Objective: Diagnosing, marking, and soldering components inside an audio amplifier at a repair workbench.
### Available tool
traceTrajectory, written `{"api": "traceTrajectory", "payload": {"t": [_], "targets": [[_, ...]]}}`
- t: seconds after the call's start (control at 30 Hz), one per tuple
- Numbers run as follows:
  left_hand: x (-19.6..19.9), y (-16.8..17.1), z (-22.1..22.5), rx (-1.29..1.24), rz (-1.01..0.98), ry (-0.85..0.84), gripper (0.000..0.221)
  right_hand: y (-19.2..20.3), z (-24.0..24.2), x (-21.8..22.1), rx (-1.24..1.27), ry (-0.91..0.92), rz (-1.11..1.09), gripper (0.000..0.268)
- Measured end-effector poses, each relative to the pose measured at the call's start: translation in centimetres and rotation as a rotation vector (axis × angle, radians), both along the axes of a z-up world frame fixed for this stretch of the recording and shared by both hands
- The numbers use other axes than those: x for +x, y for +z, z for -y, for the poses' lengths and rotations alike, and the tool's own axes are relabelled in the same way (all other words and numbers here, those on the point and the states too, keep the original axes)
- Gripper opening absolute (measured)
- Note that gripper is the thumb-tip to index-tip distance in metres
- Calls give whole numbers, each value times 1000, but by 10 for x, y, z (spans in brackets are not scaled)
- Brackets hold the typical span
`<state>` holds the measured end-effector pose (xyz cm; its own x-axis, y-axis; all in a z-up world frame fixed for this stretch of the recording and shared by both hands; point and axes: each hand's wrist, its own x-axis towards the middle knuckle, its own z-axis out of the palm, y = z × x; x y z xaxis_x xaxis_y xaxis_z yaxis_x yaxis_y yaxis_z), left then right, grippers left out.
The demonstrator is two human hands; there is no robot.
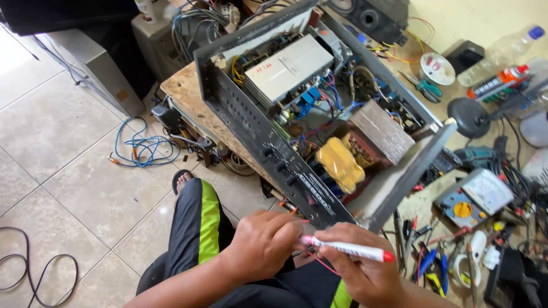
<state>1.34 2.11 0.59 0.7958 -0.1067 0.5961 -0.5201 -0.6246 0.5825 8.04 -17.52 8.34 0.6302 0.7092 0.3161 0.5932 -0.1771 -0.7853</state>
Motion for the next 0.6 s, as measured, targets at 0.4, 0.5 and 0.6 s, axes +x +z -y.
{"api": "traceTrajectory", "payload": {"t": [0.4, 0.5, 0.6], "targets": [[169, -106, -276, -450, 126, 1028, 36, 61, -152, 199, 249, -147, -268, 5], [230, -176, -328, 50, 175, 1404, 26, 23, -185, 222, 260, -42, -303, 19], [258, -205, -345, 51, 44, 1448, 31, -7, -197, 246, 134, -67, -230, 21]]}}
